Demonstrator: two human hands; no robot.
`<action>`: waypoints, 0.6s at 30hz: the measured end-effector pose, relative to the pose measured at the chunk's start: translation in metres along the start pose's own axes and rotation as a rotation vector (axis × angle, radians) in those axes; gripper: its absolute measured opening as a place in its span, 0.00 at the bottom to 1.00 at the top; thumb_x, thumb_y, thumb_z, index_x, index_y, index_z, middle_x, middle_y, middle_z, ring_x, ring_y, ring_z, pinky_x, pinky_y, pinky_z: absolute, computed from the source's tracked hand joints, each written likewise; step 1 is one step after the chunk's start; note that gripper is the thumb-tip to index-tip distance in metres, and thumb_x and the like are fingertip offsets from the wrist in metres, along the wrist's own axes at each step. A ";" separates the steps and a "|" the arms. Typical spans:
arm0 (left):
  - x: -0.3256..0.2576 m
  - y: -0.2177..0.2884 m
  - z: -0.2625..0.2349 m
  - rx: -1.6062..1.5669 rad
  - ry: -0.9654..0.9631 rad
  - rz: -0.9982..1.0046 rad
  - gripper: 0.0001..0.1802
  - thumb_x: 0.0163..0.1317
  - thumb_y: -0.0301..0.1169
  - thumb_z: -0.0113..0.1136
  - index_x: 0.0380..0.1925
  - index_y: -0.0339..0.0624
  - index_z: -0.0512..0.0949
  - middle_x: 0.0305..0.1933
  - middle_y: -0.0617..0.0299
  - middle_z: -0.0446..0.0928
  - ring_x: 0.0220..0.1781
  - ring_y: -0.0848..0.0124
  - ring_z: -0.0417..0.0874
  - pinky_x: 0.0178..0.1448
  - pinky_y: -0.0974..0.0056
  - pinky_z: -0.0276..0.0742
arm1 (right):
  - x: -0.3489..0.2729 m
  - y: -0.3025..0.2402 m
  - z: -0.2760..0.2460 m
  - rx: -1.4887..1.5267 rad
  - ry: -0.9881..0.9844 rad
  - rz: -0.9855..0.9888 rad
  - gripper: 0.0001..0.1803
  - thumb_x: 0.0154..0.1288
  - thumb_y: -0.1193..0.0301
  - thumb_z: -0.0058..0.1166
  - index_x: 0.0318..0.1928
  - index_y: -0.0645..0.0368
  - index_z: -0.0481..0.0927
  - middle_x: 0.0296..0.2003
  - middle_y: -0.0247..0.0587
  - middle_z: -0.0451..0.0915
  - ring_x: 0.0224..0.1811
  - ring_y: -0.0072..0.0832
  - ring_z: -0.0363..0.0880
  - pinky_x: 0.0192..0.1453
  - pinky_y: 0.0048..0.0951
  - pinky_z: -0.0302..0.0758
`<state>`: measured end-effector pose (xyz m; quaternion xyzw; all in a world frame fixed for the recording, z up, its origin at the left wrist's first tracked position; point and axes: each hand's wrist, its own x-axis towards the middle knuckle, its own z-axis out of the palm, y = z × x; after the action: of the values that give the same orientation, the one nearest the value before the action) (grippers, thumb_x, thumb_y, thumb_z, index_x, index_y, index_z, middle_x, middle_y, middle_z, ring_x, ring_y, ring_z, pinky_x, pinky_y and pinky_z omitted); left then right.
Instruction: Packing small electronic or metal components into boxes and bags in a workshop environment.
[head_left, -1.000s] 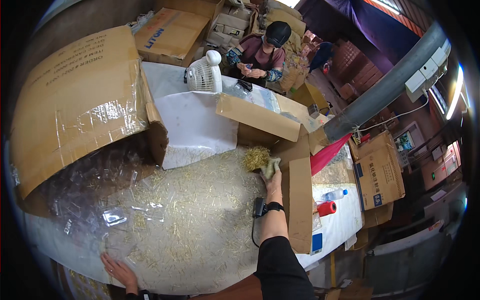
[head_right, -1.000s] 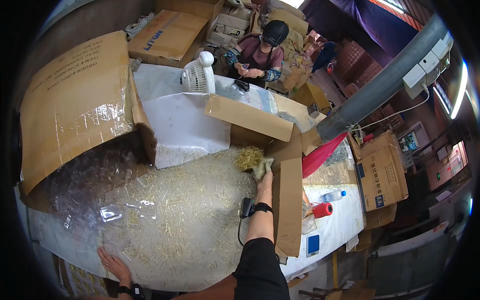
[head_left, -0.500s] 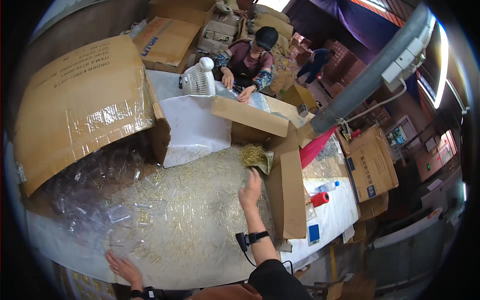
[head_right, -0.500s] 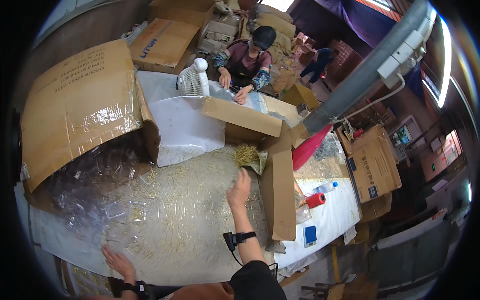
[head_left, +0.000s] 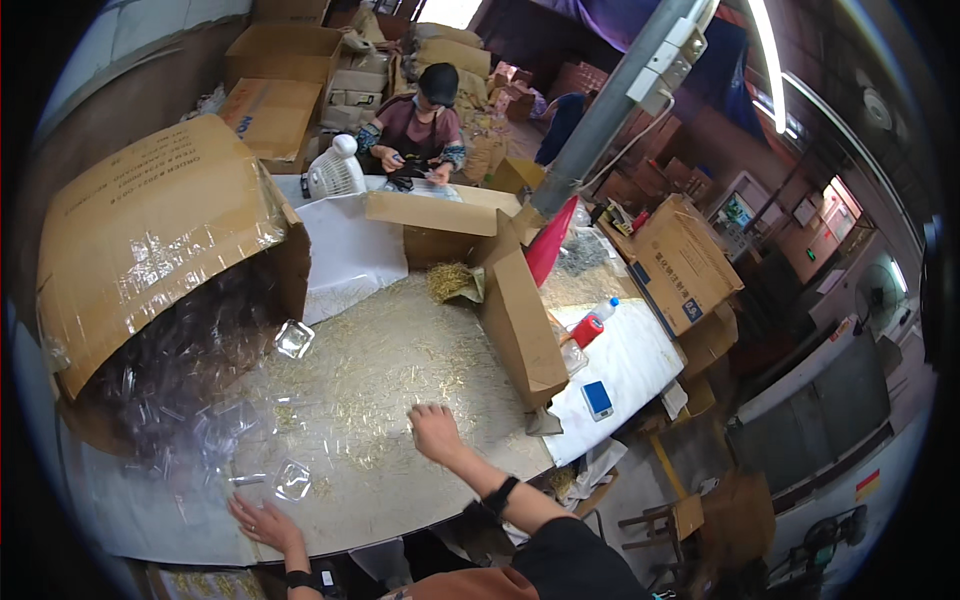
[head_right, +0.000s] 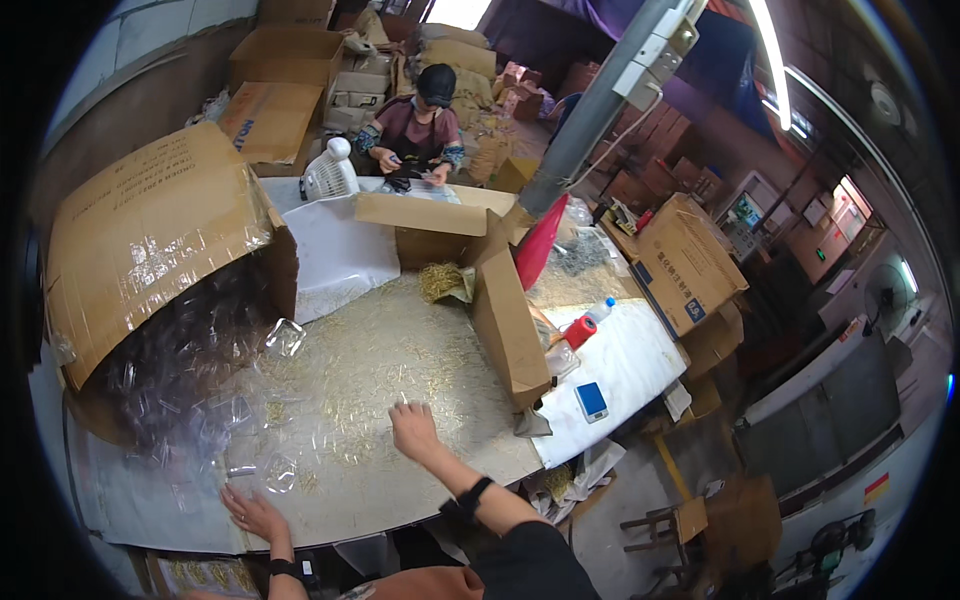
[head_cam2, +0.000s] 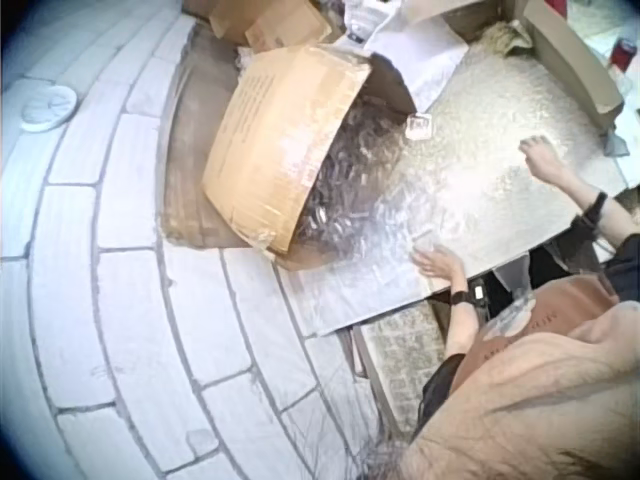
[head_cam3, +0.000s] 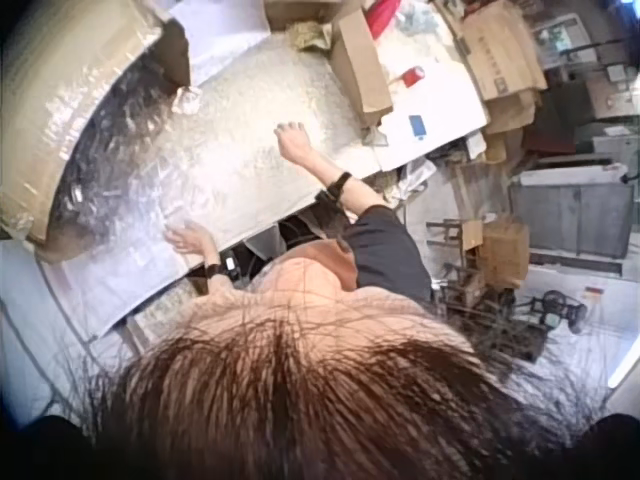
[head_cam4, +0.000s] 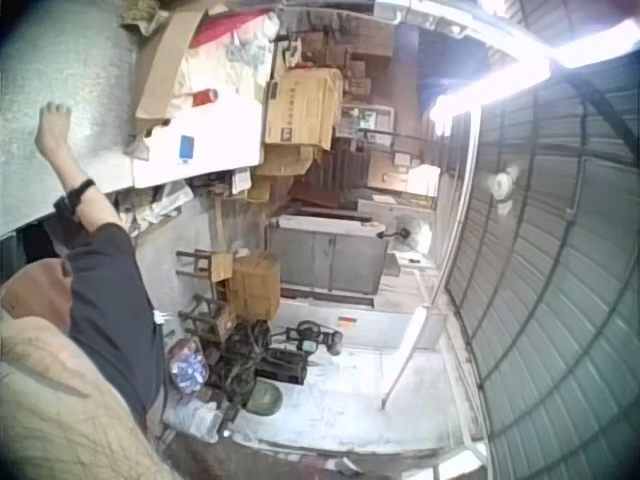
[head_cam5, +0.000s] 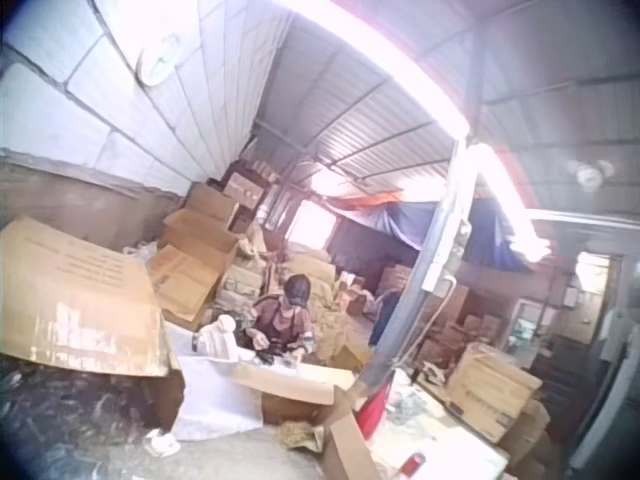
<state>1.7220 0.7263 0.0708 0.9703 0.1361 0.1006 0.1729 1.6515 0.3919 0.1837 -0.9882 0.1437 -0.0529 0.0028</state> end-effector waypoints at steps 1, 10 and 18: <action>-0.004 -0.004 -0.002 -0.029 -0.033 -0.008 0.34 0.59 0.33 0.47 0.66 0.49 0.50 0.70 0.59 0.47 0.72 0.61 0.48 0.69 0.49 0.45 | -0.024 -0.004 -0.007 0.041 -0.048 0.031 0.15 0.50 0.73 0.50 0.42 0.57 0.75 0.45 0.41 0.74 0.48 0.39 0.71 0.53 0.41 0.67; 0.045 -0.054 0.011 -0.236 0.054 0.243 0.17 0.57 0.27 0.52 0.48 0.37 0.70 0.45 0.51 0.72 0.48 0.55 0.73 0.51 0.56 0.66 | -0.108 0.018 -0.007 0.263 0.131 0.177 0.22 0.42 0.79 0.51 0.44 0.61 0.74 0.45 0.46 0.73 0.48 0.42 0.71 0.52 0.36 0.69; 0.101 -0.075 0.027 -0.296 -0.130 0.244 0.08 0.56 0.28 0.52 0.26 0.34 0.68 0.26 0.56 0.72 0.28 0.65 0.73 0.35 0.62 0.69 | -0.167 0.081 0.017 0.513 0.413 0.281 0.29 0.40 0.84 0.46 0.50 0.62 0.71 0.50 0.49 0.73 0.55 0.45 0.69 0.58 0.35 0.67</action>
<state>1.8061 0.8161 0.0338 0.9480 -0.0102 0.0771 0.3085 1.4712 0.3621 0.1482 -0.8944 0.2579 -0.2848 0.2291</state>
